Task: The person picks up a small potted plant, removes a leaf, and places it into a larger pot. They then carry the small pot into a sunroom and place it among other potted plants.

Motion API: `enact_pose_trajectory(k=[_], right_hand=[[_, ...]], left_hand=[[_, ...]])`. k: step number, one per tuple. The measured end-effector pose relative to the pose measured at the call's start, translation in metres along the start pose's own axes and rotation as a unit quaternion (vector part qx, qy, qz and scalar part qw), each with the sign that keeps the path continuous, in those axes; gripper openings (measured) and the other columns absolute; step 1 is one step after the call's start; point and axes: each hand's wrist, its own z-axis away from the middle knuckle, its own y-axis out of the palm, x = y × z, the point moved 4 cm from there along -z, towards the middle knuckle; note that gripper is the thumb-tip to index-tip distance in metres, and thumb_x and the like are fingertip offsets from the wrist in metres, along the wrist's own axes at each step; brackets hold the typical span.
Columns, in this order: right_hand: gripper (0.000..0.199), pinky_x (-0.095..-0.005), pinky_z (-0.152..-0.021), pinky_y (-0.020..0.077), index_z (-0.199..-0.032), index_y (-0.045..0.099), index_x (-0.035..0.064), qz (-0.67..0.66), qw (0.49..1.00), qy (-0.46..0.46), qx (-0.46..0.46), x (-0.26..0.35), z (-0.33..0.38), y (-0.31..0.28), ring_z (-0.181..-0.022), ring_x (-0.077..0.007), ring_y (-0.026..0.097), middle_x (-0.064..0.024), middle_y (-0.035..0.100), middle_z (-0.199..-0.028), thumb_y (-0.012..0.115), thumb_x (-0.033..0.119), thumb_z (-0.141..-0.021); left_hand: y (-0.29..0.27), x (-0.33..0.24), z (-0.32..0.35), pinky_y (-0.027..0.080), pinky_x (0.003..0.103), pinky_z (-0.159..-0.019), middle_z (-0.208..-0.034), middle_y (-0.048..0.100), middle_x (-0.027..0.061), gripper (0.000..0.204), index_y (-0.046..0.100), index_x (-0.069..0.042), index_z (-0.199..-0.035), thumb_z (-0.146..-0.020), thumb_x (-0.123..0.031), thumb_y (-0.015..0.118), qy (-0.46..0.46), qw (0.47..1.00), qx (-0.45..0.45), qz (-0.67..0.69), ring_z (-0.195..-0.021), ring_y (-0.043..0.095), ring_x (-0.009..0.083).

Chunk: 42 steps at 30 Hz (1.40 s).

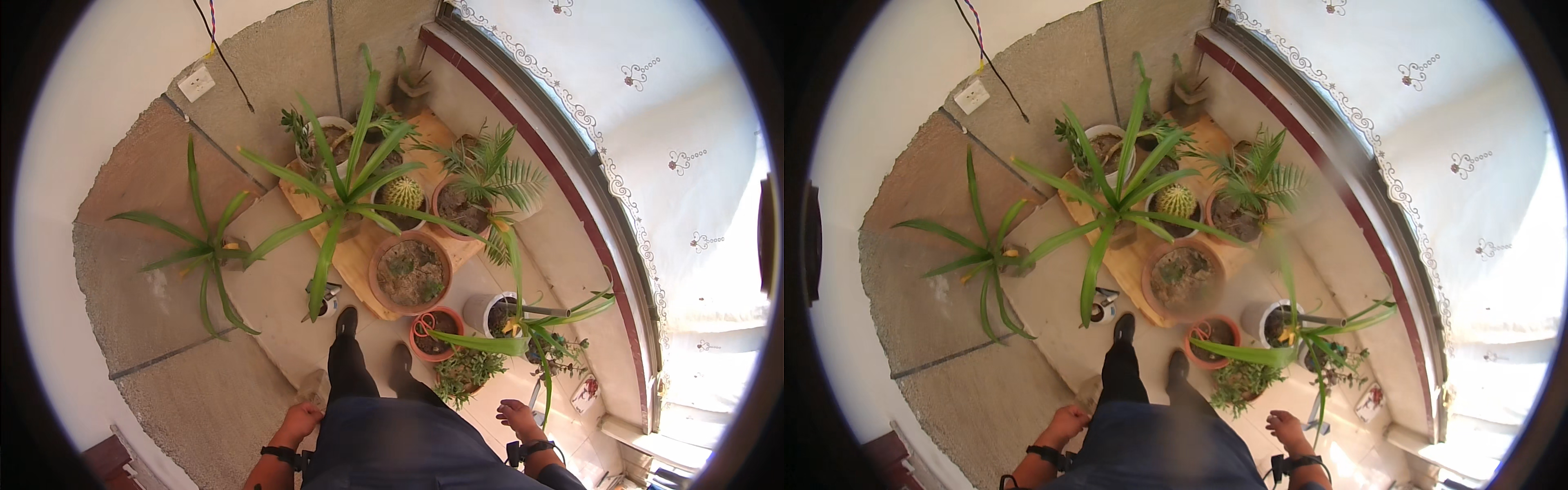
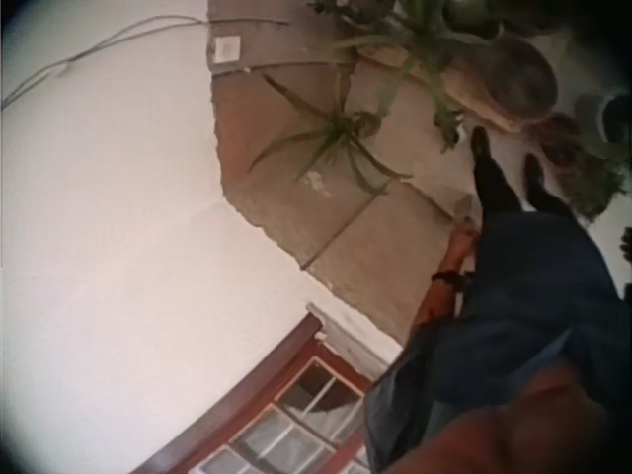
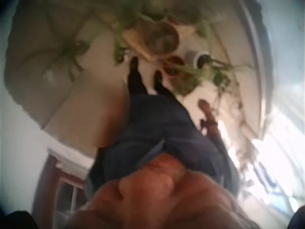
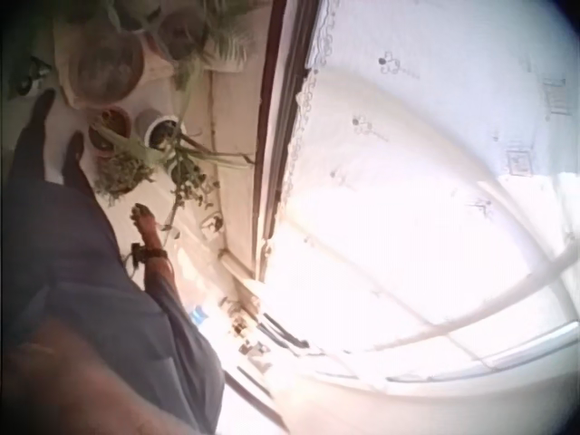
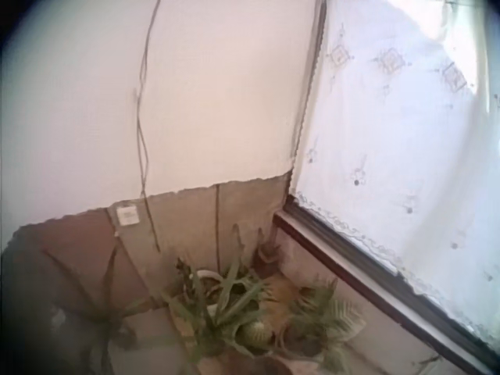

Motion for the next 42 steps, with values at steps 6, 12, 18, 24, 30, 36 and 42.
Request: enact_pose_trajectory(k=[6, 12, 18, 24, 30, 36, 42], right_hand=[[0.040, -0.0330, -0.073, 0.0556, -0.128, 0.058, -0.0018, -0.016, 0.998, 0.063, 0.006, 0.055, 0.009, 0.051, -0.090, -0.0230, 0.071, -0.0121, 0.070, -0.106, 0.063, 0.018, -0.093], [0.040, -0.0338, -0.078, 0.0571, -0.130, 0.056, -0.0020, -0.006, 0.995, 0.077, 0.065, 0.109, -0.008, 0.115, -0.096, -0.0244, 0.071, -0.0134, 0.070, -0.110, 0.062, 0.017, -0.094], [0.044, -0.0360, -0.081, 0.0567, -0.132, 0.053, -0.0041, 0.023, 0.993, 0.083, 0.080, 0.130, -0.021, 0.131, -0.098, -0.0266, 0.069, -0.0166, 0.067, -0.113, 0.062, 0.018, -0.095], [0.045, -0.0369, -0.082, 0.0566, -0.134, 0.049, -0.0060, 0.026, 0.991, 0.110, 0.078, 0.136, -0.024, 0.139, -0.098, -0.0274, 0.069, -0.0177, 0.066, -0.115, 0.060, 0.017, -0.096], [0.045, -0.0362, -0.082, 0.0564, -0.134, 0.050, -0.0050, 0.037, 0.988, 0.125, 0.081, 0.140, -0.020, 0.147, -0.098, -0.0259, 0.069, -0.0163, 0.066, -0.115, 0.059, 0.018, -0.096], [0.044, -0.0352, -0.082, 0.0564, -0.135, 0.051, -0.0038, 0.021, 0.989, 0.124, 0.083, 0.128, -0.020, 0.148, -0.098, -0.0251, 0.069, -0.0150, 0.067, -0.114, 0.059, 0.018, -0.097], [0.041, -0.0356, -0.083, 0.0562, -0.132, 0.054, -0.0023, -0.026, 0.987, 0.132, 0.083, 0.123, -0.014, 0.156, -0.099, -0.0252, 0.069, -0.0145, 0.068, -0.115, 0.060, 0.017, -0.096]], left_hand=[[-0.048, -0.001, -0.044, 0.051, 0.032, -0.063, -0.074, 0.070, 0.0086, 0.019, 0.071, 0.000, -0.081, -0.081, -0.019, 0.073, -0.013, 0.999, 0.037, -0.019, -0.069, 0.064, 0.0152], [-0.087, -0.007, -0.060, 0.052, 0.031, -0.066, -0.076, 0.071, 0.0084, 0.018, 0.073, 0.001, -0.085, -0.080, -0.017, 0.072, -0.130, 0.988, 0.068, 0.050, -0.070, 0.065, 0.0152], [-0.096, -0.008, -0.070, 0.054, 0.032, -0.071, -0.083, 0.073, 0.0111, 0.019, 0.073, 0.001, -0.088, -0.082, -0.016, 0.070, -0.179, 0.975, 0.103, 0.084, -0.077, 0.069, 0.0171], [-0.093, 0.000, -0.084, 0.055, 0.034, -0.073, -0.086, 0.073, 0.0124, 0.020, 0.073, 0.002, -0.092, -0.083, -0.015, 0.068, -0.212, 0.967, 0.123, 0.068, -0.080, 0.070, 0.0206], [-0.095, 0.003, -0.088, 0.055, 0.035, -0.074, -0.087, 0.073, 0.0122, 0.020, 0.073, 0.002, -0.094, -0.084, -0.015, 0.067, -0.206, 0.967, 0.135, 0.062, -0.081, 0.070, 0.0204], [-0.100, -0.001, -0.091, 0.055, 0.034, -0.073, -0.086, 0.073, 0.0113, 0.020, 0.073, 0.002, -0.094, -0.084, -0.015, 0.068, -0.206, 0.968, 0.130, 0.058, -0.081, 0.069, 0.0197], [-0.109, -0.018, -0.088, 0.055, 0.033, -0.070, -0.084, 0.072, 0.0098, 0.020, 0.073, 0.002, -0.093, -0.084, -0.015, 0.068, -0.217, 0.967, 0.130, 0.015, -0.075, 0.068, 0.0187]])
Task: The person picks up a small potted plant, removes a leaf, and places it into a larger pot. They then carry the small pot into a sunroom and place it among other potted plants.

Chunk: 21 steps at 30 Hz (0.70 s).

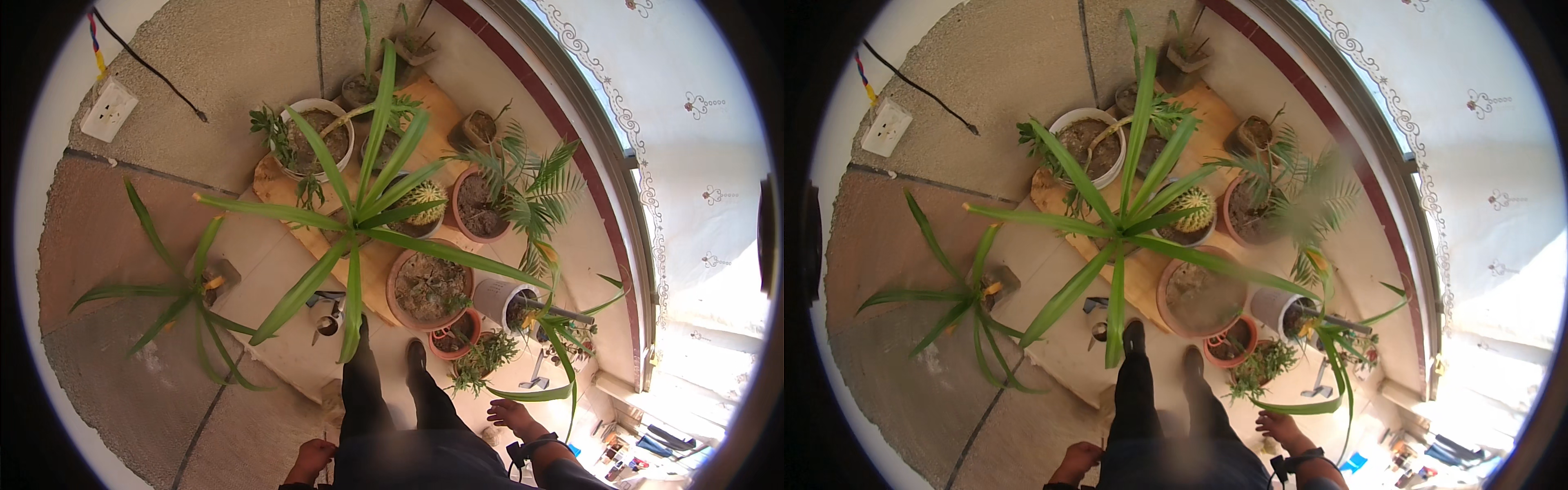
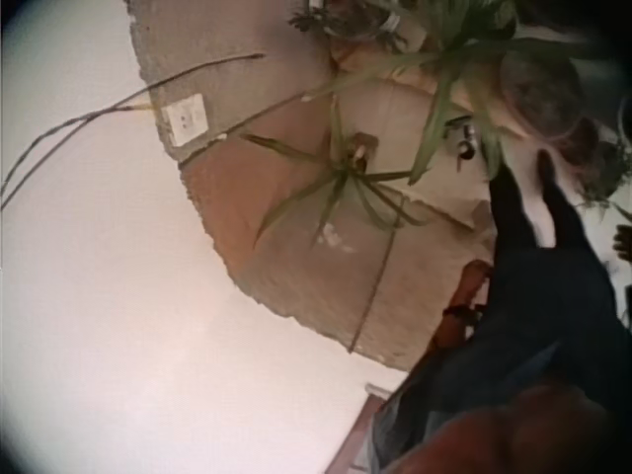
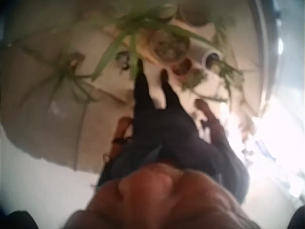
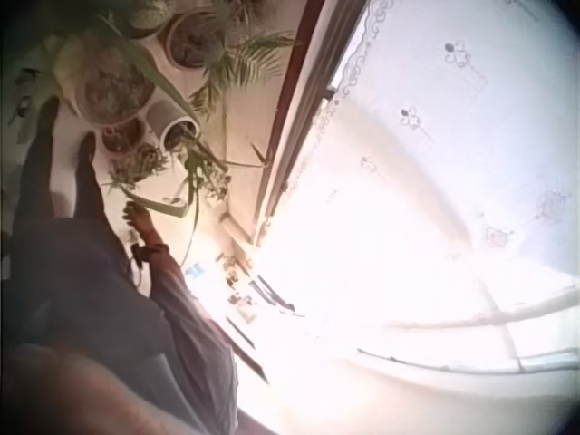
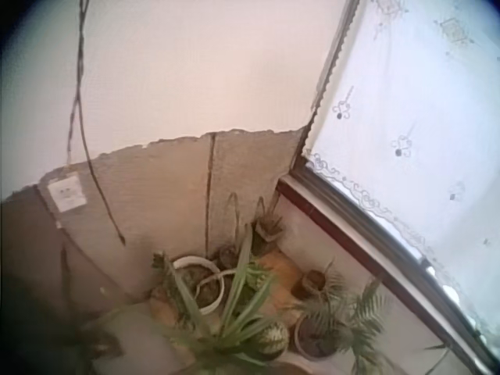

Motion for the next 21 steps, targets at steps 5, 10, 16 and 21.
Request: enact_pose_trajectory(k=[5, 10, 16, 21], right_hand=[[0.040, -0.0329, -0.080, 0.0567, -0.130, 0.056, -0.0011, -0.059, 0.998, 0.013, -0.008, -0.035, 0.001, 0.005, -0.097, -0.0234, 0.070, -0.0134, 0.069, -0.111, 0.060, 0.018, -0.096], [0.042, -0.0342, -0.082, 0.0560, -0.131, 0.055, -0.0008, -0.102, 0.994, 0.035, -0.009, -0.069, 0.000, 0.013, -0.099, -0.0237, 0.069, -0.0134, 0.068, -0.114, 0.063, 0.019, -0.095], [0.041, -0.0337, -0.080, 0.0562, -0.130, 0.056, -0.0006, -0.159, 0.987, 0.028, -0.004, -0.104, -0.003, 0.018, -0.097, -0.0243, 0.070, -0.0138, 0.069, -0.112, 0.063, 0.019, -0.095], [0.041, -0.0333, -0.078, 0.0559, -0.130, 0.057, -0.0002, -0.199, 0.979, 0.036, -0.013, -0.120, 0.002, 0.022, -0.095, -0.0241, 0.070, -0.0135, 0.069, -0.110, 0.064, 0.019, -0.094]], left_hand=[[-0.013, -0.018, 0.015, 0.054, 0.032, -0.069, -0.083, 0.072, 0.0089, 0.018, 0.073, 0.000, -0.092, -0.082, -0.015, 0.070, 0.004, 0.999, -0.016, -0.034, -0.074, 0.067, 0.0177], [-0.019, -0.029, 0.013, 0.054, 0.032, -0.069, -0.082, 0.072, 0.0080, 0.016, 0.073, -0.001, -0.091, -0.080, -0.013, 0.071, 0.034, 0.997, -0.013, -0.072, -0.074, 0.066, 0.0172], [-0.015, -0.044, 0.020, 0.054, 0.031, -0.067, -0.077, 0.070, 0.0070, 0.013, 0.073, -0.001, -0.086, -0.080, -0.012, 0.071, 0.057, 0.992, -0.034, -0.106, -0.071, 0.065, 0.0172], [-0.014, -0.053, 0.023, 0.052, 0.030, -0.064, -0.075, 0.070, 0.0067, 0.012, 0.073, -0.001, -0.085, -0.081, -0.012, 0.070, 0.086, 0.978, -0.036, -0.186, -0.067, 0.064, 0.0159]])
